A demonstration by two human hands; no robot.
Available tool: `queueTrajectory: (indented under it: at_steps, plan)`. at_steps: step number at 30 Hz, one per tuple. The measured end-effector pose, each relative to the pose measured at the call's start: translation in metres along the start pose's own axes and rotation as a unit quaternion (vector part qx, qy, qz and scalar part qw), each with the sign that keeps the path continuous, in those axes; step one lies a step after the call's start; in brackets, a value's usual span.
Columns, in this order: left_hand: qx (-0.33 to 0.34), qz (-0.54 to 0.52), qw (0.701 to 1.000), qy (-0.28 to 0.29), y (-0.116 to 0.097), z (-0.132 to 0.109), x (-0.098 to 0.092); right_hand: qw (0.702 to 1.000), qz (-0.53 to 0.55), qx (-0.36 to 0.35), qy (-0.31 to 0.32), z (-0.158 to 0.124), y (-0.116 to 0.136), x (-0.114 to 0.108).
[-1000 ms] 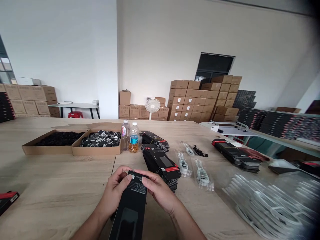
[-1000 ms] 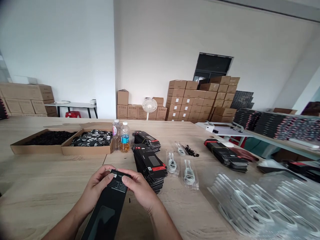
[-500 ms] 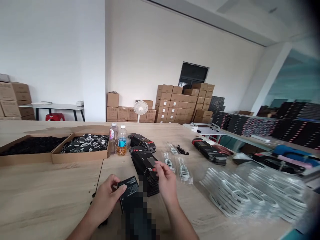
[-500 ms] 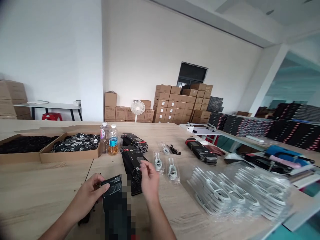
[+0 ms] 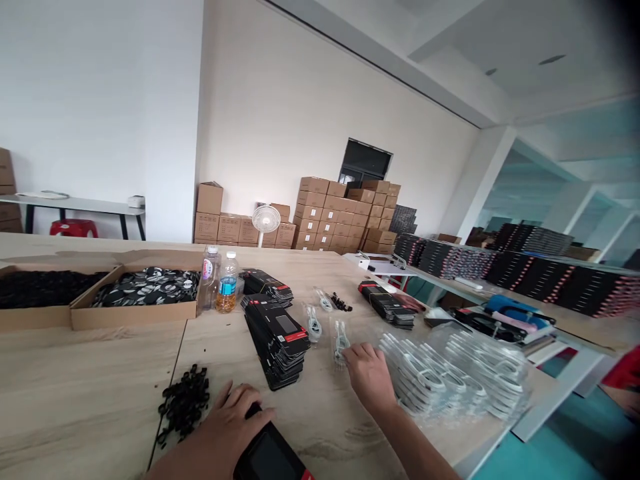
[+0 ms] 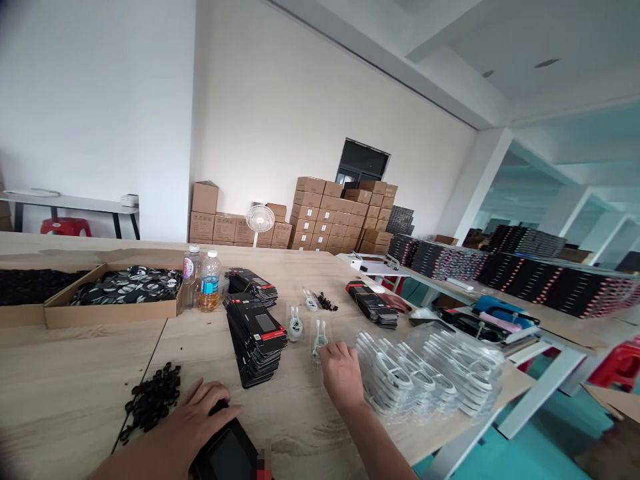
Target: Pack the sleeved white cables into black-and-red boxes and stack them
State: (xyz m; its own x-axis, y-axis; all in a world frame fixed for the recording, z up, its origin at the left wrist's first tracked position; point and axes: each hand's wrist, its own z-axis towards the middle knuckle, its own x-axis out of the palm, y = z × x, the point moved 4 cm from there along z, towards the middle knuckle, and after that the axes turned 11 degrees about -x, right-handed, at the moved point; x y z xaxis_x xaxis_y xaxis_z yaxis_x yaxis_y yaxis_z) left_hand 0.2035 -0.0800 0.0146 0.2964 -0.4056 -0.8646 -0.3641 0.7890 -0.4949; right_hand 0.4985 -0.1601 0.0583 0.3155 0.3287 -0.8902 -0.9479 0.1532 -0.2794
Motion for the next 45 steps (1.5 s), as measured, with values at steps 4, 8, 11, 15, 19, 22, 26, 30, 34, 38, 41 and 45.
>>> queueTrajectory:
  at_steps: [4, 8, 11, 15, 19, 22, 26, 30, 34, 38, 41, 45]
  plan:
    - [-0.04, -0.02, 0.998, -0.046, -0.006, -0.009, -0.02, 0.999, 0.039, -0.014, -0.014, -0.002, 0.005, -0.018]
    - [-0.086, -0.016, 0.977, -0.196, 0.014, -0.017, -0.054, 0.995, 0.092, -0.023, -0.043, -0.019, 0.029, -0.044]
    - [-0.128, 0.004, 0.95, -0.285, 0.033, -0.023, -0.073, 0.993, 0.119, -0.025, 0.0, -0.038, 0.067, -0.055]
    - [-0.185, 0.033, 0.943, -0.276, 0.039, -0.025, -0.077, 0.97, 0.205, -0.006, 0.13, -0.054, 0.12, -0.053]
    - [-0.21, 0.069, 0.946, -0.235, 0.038, -0.026, -0.072, 0.934, 0.314, 0.001, 0.169, -0.049, 0.117, -0.058]
    - [-0.213, 0.089, 0.945, -0.233, 0.041, -0.028, -0.073, 0.926, 0.319, -0.055, 0.193, -0.041, 0.086, -0.059]
    - [-0.219, 0.106, 0.943, -0.226, 0.045, -0.03, -0.075, 0.917, 0.292, -0.1, 0.254, -0.039, 0.053, -0.046]
    - [-0.213, 0.122, 0.946, -0.21, 0.044, -0.031, -0.074, 0.909, 0.333, -0.077, 0.24, -0.042, 0.043, -0.046]
    - [-0.213, 0.125, 0.948, -0.201, 0.044, -0.029, -0.068, 0.905, 0.382, -0.017, 0.186, -0.042, 0.036, -0.053]
    - [-0.184, 0.115, 0.956, -0.199, 0.039, -0.025, -0.06, 0.941, 0.319, 0.012, 0.114, -0.033, 0.032, -0.056]
    - [-0.158, 0.111, 0.958, -0.213, 0.03, -0.023, -0.055, 0.967, 0.244, 0.006, 0.076, -0.026, 0.044, -0.059]
    - [-0.124, 0.088, 0.96, -0.235, 0.012, -0.019, -0.048, 0.953, 0.294, -0.054, 0.047, -0.026, 0.089, -0.073]
